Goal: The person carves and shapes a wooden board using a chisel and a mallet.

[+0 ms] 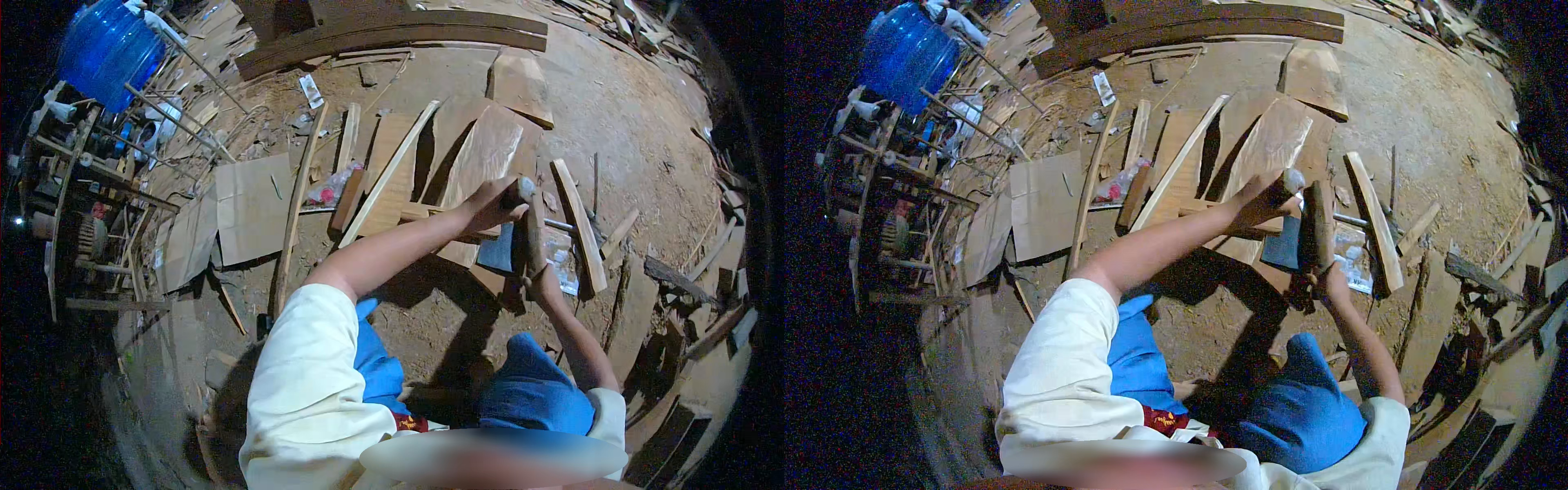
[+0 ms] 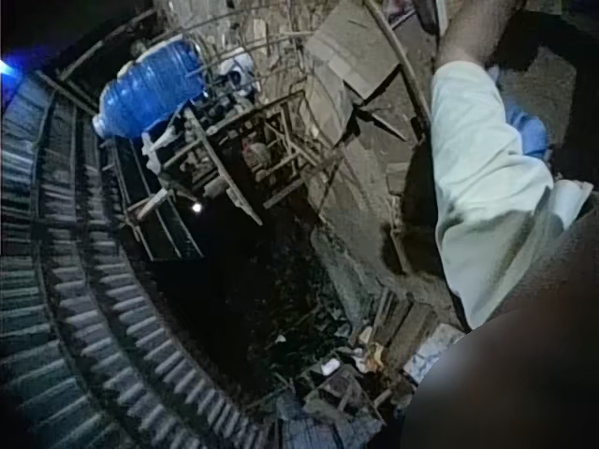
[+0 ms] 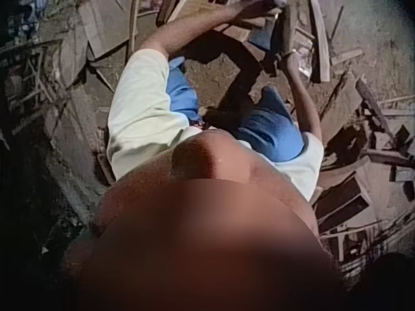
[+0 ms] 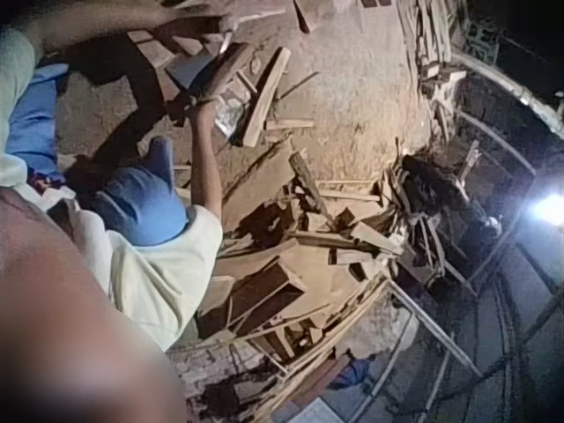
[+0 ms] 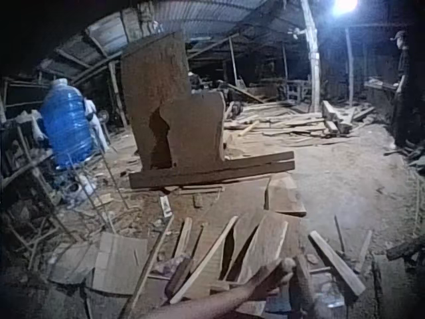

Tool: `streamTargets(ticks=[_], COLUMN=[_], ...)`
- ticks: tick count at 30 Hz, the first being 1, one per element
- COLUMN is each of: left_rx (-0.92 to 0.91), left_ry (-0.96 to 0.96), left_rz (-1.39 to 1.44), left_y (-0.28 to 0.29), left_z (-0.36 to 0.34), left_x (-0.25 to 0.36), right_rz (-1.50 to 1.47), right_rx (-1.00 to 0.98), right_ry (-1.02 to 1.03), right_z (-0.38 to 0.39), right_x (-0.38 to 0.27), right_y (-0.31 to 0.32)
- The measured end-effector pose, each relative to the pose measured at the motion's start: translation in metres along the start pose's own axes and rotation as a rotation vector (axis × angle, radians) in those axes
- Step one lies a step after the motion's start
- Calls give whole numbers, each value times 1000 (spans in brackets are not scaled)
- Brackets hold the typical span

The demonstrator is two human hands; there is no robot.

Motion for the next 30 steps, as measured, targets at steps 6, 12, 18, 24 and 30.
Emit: streamTargets(ticks=[6,12,18,24,30], left_rx=[17,76,-84,-255,-702], left_ry=[-59,-103,130,-456,524], left_rz=[-50,-15,164,-656,-90], left_y=[-3,-2,-15,-24,-2], left_z=[0,0,9,15,65], left_x=[-4,-2,-25,-11,-67], right_rz=[-489,174,-883,53,-78], right_rx=[-447,-132,-325,251,344], right_ry=[-257,72,555,818,874], right_z=[-6,-13,0,55,49], right_x=[11,-14,-176,-264,-235], right_y=[-42,0,157,148,151])
Point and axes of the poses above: each hand's wrist, its own z-axis away from the middle knuckle, its own y-axis out of the back of the hand, x = y × z, the point moved 5 cm from there along -z, towards the middle knuckle, and after that the axes turned 15 degrees about -y, right-handed, at the moved point
